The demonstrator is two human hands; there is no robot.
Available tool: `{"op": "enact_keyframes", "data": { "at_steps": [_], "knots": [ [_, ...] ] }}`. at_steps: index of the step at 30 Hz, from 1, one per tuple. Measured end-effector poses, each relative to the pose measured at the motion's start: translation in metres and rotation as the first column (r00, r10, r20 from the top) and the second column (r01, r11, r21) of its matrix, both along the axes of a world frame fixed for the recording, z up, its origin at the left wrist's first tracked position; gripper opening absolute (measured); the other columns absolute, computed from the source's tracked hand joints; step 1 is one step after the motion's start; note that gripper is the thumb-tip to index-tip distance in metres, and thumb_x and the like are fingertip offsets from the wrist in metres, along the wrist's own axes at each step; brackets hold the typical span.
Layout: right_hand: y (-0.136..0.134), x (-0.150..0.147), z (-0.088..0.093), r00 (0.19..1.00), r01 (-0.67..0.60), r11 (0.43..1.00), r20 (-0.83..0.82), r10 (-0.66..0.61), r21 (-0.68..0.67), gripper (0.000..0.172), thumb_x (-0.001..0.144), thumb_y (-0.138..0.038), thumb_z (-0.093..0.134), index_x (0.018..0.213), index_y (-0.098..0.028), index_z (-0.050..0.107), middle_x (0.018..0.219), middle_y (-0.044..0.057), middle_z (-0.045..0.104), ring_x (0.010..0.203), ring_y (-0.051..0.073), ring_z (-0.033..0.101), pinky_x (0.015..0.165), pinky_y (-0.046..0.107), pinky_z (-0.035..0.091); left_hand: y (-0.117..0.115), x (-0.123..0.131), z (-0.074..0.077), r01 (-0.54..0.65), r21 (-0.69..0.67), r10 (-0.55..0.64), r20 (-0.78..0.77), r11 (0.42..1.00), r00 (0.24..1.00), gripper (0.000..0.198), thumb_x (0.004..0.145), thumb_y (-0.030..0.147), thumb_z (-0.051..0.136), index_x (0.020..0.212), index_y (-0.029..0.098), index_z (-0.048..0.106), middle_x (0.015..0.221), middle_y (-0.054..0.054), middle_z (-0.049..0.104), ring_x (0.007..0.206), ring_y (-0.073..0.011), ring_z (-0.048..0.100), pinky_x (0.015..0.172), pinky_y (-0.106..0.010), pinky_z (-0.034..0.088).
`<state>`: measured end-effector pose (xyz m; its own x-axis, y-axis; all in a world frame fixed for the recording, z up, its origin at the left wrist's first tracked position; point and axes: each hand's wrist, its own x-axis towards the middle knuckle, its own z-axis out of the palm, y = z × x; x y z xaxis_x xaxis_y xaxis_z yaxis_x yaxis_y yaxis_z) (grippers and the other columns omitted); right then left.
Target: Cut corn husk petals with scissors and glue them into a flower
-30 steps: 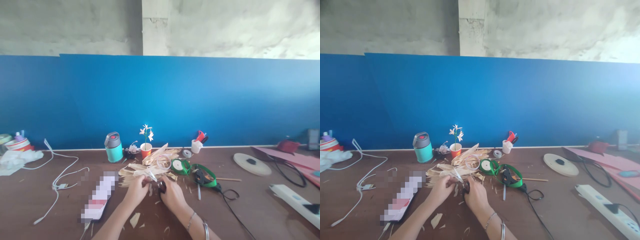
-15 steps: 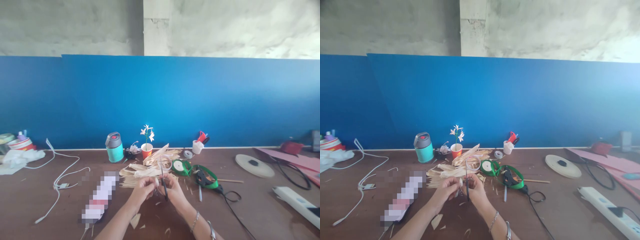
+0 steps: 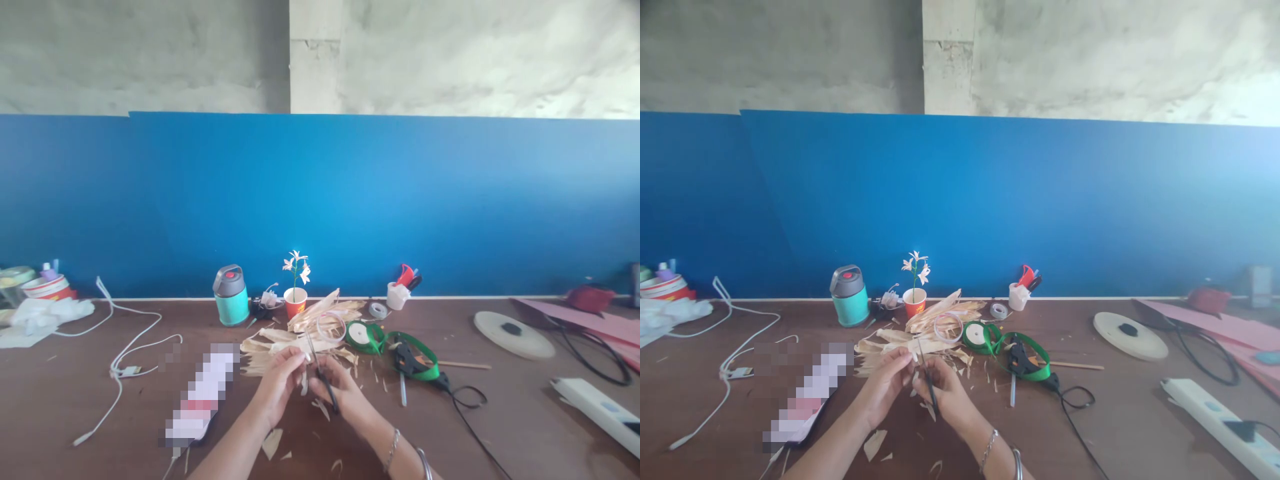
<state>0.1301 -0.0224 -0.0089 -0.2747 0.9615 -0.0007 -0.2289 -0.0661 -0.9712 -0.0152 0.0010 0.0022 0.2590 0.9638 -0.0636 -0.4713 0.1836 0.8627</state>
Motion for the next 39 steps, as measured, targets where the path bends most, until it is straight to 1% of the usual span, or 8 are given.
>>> {"op": "enact_keyframes", "data": {
  "at_steps": [3, 8, 12, 16, 25, 31, 36, 39],
  "knots": [
    [-0.002, 0.001, 0.001, 0.998, -0.062, 0.998, 0.011, 0.063, -0.022, 0.044, 0.060, -0.048, 0.077, 0.084, -0.019, 0.055, 0.066, -0.004, 0.055, 0.056, 0.009, 0.049, 0.052, 0.020, 0.039, -0.001, 0.000, 0.001, 0.026, 0.008, -0.026, 0.033, 1.000, 0.999, 0.023, 0.066, 0.028, 0.071, 0.061, 0.016, 0.052, 0.057, 0.003, 0.053, 0.054, -0.0093, 0.049, 0.052, -0.021, 0.035],
    [-0.004, 0.001, 0.004, 0.996, -0.084, 0.996, 0.038, 0.085, -0.029, 0.047, 0.057, -0.052, 0.078, 0.079, -0.018, 0.053, 0.060, -0.005, 0.055, 0.049, 0.008, 0.048, 0.047, 0.020, 0.038, -0.004, 0.000, 0.005, 0.082, 0.020, -0.083, 0.056, 0.996, 0.995, 0.021, 0.066, 0.025, 0.069, 0.061, 0.017, 0.050, 0.054, 0.003, 0.053, 0.053, -0.0103, 0.051, 0.052, -0.022, 0.037],
    [-0.005, 0.000, 0.006, 0.996, -0.081, 0.997, 0.037, 0.081, -0.005, 0.048, 0.058, -0.054, 0.077, 0.078, -0.017, 0.053, 0.056, -0.006, 0.053, 0.048, 0.007, 0.047, 0.047, 0.020, 0.038, -0.005, 0.000, 0.006, 0.067, -0.003, -0.067, 0.006, 0.998, 0.998, 0.021, 0.063, 0.026, 0.070, 0.064, 0.017, 0.051, 0.054, 0.002, 0.056, 0.052, -0.0100, 0.050, 0.051, -0.022, 0.036],
    [-0.004, 0.000, 0.004, 0.996, -0.067, 0.998, 0.054, 0.068, -0.011, 0.048, 0.058, -0.055, 0.076, 0.079, -0.017, 0.054, 0.055, -0.005, 0.054, 0.046, 0.008, 0.046, 0.045, 0.020, 0.037, -0.004, -0.001, 0.004, 0.077, 0.003, -0.077, -0.038, 0.997, 0.996, 0.022, 0.063, 0.027, 0.071, 0.067, 0.018, 0.052, 0.054, 0.002, 0.058, 0.052, -0.0106, 0.050, 0.051, -0.022, 0.037],
    [-0.001, 0.000, -0.002, 0.996, -0.046, 0.999, 0.080, 0.047, -0.013, 0.048, 0.059, -0.055, 0.075, 0.078, -0.017, 0.054, 0.050, -0.006, 0.051, 0.041, 0.006, 0.044, 0.040, 0.018, 0.036, -0.001, -0.004, 0.000, 0.040, 0.064, -0.032, -0.131, 0.997, 0.991, 0.025, 0.062, 0.033, 0.072, 0.069, 0.017, 0.054, 0.057, 0.002, 0.058, 0.053, -0.0115, 0.053, 0.054, -0.023, 0.039],
    [0.000, -0.001, -0.002, 0.998, -0.034, 0.999, 0.060, 0.036, -0.023, 0.048, 0.056, -0.054, 0.078, 0.075, -0.017, 0.053, 0.049, -0.007, 0.048, 0.039, 0.005, 0.041, 0.036, 0.017, 0.034, 0.001, -0.005, -0.001, 0.045, 0.073, -0.035, -0.135, 0.996, 0.990, 0.024, 0.064, 0.033, 0.071, 0.069, 0.017, 0.054, 0.058, 0.002, 0.058, 0.054, -0.0119, 0.053, 0.054, -0.023, 0.039],
    [0.000, -0.001, -0.004, 0.997, -0.026, 1.000, 0.068, 0.026, -0.015, 0.048, 0.056, -0.053, 0.078, 0.074, -0.017, 0.052, 0.048, -0.008, 0.047, 0.037, 0.004, 0.038, 0.034, 0.016, 0.032, 0.002, -0.006, -0.002, 0.021, 0.066, -0.012, -0.137, 0.998, 0.991, 0.023, 0.062, 0.030, 0.072, 0.068, 0.017, 0.055, 0.058, 0.003, 0.058, 0.053, -0.0103, 0.052, 0.054, -0.022, 0.038],
    [0.000, -0.001, -0.005, 0.997, -0.030, 1.000, 0.069, 0.031, -0.008, 0.047, 0.057, -0.055, 0.076, 0.073, -0.017, 0.052, 0.046, -0.009, 0.046, 0.036, 0.004, 0.036, 0.033, 0.016, 0.029, 0.003, -0.006, -0.002, 0.028, 0.068, -0.018, -0.150, 0.997, 0.989, 0.024, 0.062, 0.032, 0.072, 0.067, 0.017, 0.054, 0.060, 0.003, 0.058, 0.054, -0.0112, 0.054, 0.055, -0.022, 0.038]
  ]
}}
